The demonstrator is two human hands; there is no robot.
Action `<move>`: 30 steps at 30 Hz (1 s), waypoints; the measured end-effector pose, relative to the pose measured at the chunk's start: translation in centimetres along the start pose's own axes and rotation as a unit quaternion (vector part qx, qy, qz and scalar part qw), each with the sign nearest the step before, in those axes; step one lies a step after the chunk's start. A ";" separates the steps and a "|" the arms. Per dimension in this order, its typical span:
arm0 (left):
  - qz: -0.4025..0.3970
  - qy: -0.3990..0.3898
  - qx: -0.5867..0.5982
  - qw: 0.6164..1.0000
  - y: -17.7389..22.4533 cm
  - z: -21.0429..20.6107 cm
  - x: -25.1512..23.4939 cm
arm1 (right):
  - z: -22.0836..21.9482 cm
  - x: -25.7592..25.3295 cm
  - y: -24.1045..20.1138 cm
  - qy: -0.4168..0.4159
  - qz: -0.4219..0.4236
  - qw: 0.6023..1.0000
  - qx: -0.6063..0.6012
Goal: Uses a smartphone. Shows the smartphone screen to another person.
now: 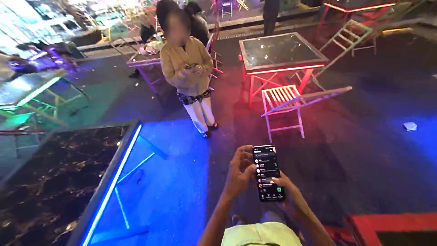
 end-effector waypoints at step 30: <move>0.213 0.359 0.312 0.854 -8.2 8.6 1.1 | -8.3 -20.9 4.3 -0.254 0.068 0.817 0.514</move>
Point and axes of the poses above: each hand's wrist, its own x-axis away from the middle knuckle, its own z-axis out of the back of the hand, y = z × x, the point moved 3 cm from there along -x, towards the middle knuckle, and after that the axes turned 15 degrees about -x, right-handed, at the moved point
